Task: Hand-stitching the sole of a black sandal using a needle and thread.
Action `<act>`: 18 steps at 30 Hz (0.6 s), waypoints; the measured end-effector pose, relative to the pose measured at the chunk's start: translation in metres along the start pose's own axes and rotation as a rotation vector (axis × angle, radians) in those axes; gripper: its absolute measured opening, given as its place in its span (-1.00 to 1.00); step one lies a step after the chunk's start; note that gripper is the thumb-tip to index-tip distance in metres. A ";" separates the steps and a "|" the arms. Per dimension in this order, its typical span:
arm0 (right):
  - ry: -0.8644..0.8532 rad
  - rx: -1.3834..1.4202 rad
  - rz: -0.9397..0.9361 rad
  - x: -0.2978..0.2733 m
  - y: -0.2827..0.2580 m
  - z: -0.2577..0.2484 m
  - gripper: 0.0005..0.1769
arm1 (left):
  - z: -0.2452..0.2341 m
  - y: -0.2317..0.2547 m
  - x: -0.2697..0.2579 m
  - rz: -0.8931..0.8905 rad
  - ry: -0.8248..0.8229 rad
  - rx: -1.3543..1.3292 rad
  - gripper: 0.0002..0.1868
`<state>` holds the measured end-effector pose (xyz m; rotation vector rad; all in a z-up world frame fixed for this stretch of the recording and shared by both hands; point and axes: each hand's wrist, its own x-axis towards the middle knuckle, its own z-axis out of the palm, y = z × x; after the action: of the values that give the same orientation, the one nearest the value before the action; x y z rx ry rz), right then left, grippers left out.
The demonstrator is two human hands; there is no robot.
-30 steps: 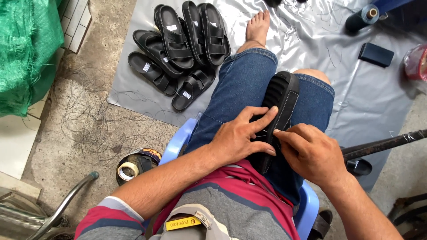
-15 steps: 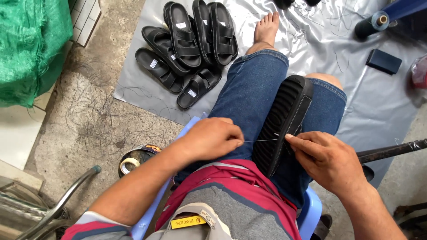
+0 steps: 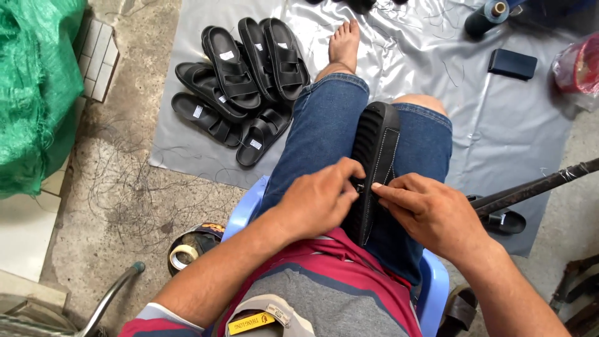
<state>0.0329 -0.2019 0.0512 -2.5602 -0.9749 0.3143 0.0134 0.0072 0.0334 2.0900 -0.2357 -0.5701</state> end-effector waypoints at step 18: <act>-0.309 -0.002 0.369 -0.026 0.004 -0.045 -0.34 | 0.011 0.013 -0.001 0.165 0.159 0.183 -0.49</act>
<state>0.0313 -0.2345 0.0915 -2.7367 -0.5869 0.8305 0.0082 -0.0074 0.0393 2.2532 -0.3759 -0.2909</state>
